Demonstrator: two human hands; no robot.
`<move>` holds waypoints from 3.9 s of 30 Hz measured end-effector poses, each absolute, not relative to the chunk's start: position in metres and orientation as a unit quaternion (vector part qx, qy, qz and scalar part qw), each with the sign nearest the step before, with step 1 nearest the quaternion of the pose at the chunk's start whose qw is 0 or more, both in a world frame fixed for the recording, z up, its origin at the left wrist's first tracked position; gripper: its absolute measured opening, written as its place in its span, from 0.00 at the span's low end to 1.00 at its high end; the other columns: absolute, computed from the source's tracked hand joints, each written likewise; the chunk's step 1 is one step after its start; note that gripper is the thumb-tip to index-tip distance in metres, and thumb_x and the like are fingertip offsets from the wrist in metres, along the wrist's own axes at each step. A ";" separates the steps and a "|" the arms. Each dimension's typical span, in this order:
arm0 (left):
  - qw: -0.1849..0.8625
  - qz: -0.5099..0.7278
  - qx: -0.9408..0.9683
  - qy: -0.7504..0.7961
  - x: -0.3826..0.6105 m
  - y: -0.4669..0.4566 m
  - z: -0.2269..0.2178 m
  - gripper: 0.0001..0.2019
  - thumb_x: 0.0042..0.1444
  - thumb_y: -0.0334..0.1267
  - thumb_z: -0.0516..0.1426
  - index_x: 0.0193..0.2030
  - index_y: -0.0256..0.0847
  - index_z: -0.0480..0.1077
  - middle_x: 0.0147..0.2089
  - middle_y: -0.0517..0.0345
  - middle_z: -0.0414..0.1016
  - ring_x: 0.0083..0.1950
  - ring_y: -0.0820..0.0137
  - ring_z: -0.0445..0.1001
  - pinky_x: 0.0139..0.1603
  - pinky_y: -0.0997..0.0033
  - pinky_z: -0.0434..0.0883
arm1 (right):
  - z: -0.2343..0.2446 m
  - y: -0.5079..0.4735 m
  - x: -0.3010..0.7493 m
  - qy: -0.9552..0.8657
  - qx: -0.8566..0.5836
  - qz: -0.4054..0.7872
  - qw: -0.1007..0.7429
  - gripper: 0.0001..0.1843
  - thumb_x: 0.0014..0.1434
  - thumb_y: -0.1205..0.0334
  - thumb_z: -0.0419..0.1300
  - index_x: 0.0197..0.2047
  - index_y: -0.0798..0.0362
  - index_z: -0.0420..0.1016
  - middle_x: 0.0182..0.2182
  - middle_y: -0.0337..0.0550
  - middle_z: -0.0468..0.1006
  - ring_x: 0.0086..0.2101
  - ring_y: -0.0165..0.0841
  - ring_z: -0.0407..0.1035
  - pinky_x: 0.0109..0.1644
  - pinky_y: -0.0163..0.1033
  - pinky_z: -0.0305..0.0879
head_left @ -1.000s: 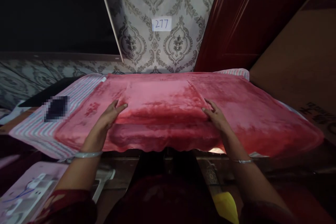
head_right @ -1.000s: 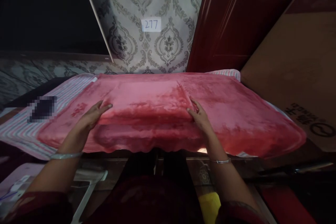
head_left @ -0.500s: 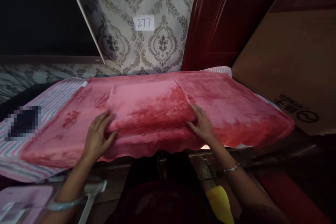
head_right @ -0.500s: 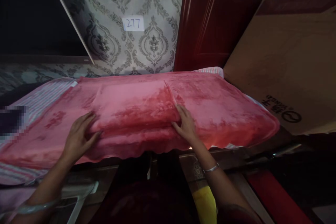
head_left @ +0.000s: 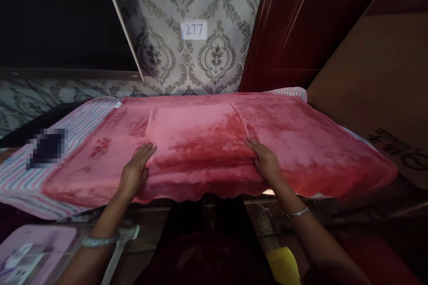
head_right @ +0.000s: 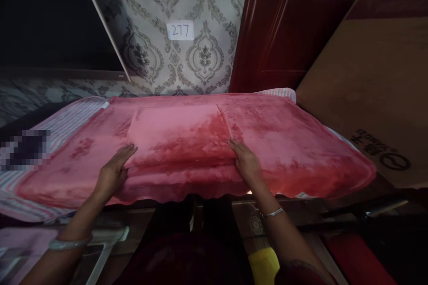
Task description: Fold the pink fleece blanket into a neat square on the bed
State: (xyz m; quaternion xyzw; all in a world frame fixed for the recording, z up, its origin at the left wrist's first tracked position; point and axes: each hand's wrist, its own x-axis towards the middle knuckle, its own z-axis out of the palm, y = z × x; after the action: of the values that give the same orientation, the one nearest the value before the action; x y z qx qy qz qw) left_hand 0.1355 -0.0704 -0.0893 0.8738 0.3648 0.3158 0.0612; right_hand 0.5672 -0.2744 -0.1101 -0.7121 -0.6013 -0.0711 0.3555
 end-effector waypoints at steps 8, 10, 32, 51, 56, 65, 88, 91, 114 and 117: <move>0.152 0.303 0.872 0.354 0.117 -0.075 -0.046 0.30 0.61 0.51 0.52 0.69 0.49 0.66 0.73 0.58 0.63 0.76 0.58 0.55 0.75 0.50 0.56 | -0.079 -0.290 0.592 -0.661 -0.654 -0.044 0.367 0.38 0.50 0.71 0.51 0.64 0.45 0.74 0.60 0.41 0.77 0.60 0.40 0.70 0.66 0.56 0.65; 0.144 0.315 0.863 0.368 0.129 -0.073 -0.029 0.30 0.65 0.56 0.47 0.71 0.48 0.64 0.74 0.59 0.62 0.77 0.60 0.54 0.76 0.50 0.55 | -0.059 -0.277 0.590 -0.635 -0.670 -0.060 0.381 0.32 0.56 0.69 0.49 0.62 0.46 0.76 0.56 0.43 0.79 0.56 0.40 0.73 0.63 0.54 0.68; -0.022 0.085 0.890 0.448 0.312 0.030 -0.036 0.33 0.71 0.53 0.41 0.76 0.37 0.52 0.78 0.42 0.50 0.79 0.56 0.45 0.77 0.41 0.41 | -0.051 -0.049 0.530 -0.608 -0.777 -0.082 0.139 0.29 0.74 0.47 0.43 0.70 0.48 0.65 0.67 0.50 0.67 0.67 0.48 0.56 0.71 0.64 0.42; -0.020 0.051 0.831 0.553 0.301 0.045 -0.014 0.34 0.68 0.55 0.42 0.74 0.39 0.56 0.76 0.39 0.55 0.77 0.50 0.50 0.74 0.33 0.44 | -0.034 -0.053 0.535 -0.607 -0.785 -0.041 0.112 0.29 0.74 0.49 0.39 0.70 0.49 0.65 0.68 0.49 0.66 0.67 0.45 0.55 0.71 0.65 0.42; 0.044 0.062 0.802 0.593 0.284 0.061 -0.012 0.33 0.68 0.54 0.39 0.72 0.38 0.59 0.73 0.39 0.61 0.74 0.48 0.56 0.66 0.39 0.64 | -0.028 -0.060 0.561 -0.535 -0.835 0.011 0.125 0.29 0.73 0.47 0.39 0.64 0.47 0.71 0.67 0.49 0.68 0.64 0.50 0.58 0.66 0.72 0.50; 0.049 0.089 0.811 0.576 0.276 0.069 -0.022 0.33 0.68 0.54 0.40 0.72 0.39 0.60 0.73 0.44 0.62 0.72 0.50 0.60 0.68 0.50 0.63 | -0.045 -0.063 0.574 -0.516 -0.837 0.012 0.181 0.31 0.73 0.45 0.37 0.67 0.45 0.69 0.66 0.50 0.67 0.59 0.50 0.65 0.60 0.59 0.65; 0.047 0.058 0.854 0.514 0.287 0.005 0.016 0.36 0.68 0.58 0.42 0.77 0.41 0.50 0.80 0.42 0.43 0.80 0.48 0.39 0.74 0.35 0.41 | -0.002 -0.109 0.530 -0.596 -0.796 0.005 0.108 0.33 0.73 0.43 0.41 0.74 0.47 0.58 0.74 0.51 0.51 0.72 0.55 0.40 0.70 0.71 0.42; 0.030 0.058 0.920 0.386 0.283 -0.048 0.005 0.36 0.67 0.62 0.44 0.76 0.48 0.52 0.80 0.48 0.44 0.80 0.49 0.39 0.75 0.37 0.40 | -0.013 -0.146 0.500 -0.675 -0.731 -0.006 0.103 0.33 0.72 0.41 0.43 0.75 0.43 0.56 0.75 0.47 0.49 0.72 0.53 0.40 0.71 0.67 0.41; -0.017 0.039 0.932 0.361 0.259 -0.088 -0.028 0.35 0.68 0.58 0.47 0.76 0.45 0.53 0.79 0.44 0.46 0.79 0.49 0.45 0.75 0.37 0.45 | -0.044 -0.193 0.488 -0.681 -0.725 -0.044 0.099 0.31 0.73 0.46 0.45 0.75 0.43 0.55 0.74 0.44 0.52 0.72 0.47 0.45 0.73 0.61 0.43; -0.051 0.059 0.904 0.420 0.224 -0.093 -0.030 0.32 0.69 0.55 0.46 0.75 0.45 0.57 0.78 0.45 0.51 0.78 0.51 0.48 0.75 0.37 0.44 | -0.055 -0.222 0.509 -0.632 -0.766 -0.062 0.102 0.29 0.73 0.48 0.45 0.73 0.45 0.60 0.73 0.45 0.56 0.72 0.48 0.46 0.72 0.64 0.44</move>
State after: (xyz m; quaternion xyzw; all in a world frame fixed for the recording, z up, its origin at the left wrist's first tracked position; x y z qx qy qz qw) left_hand 0.2243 -0.0928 -0.0302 0.9041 0.4201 0.0589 -0.0508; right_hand 0.5093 -0.2216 -0.0551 -0.7657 -0.6321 -0.0621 0.1019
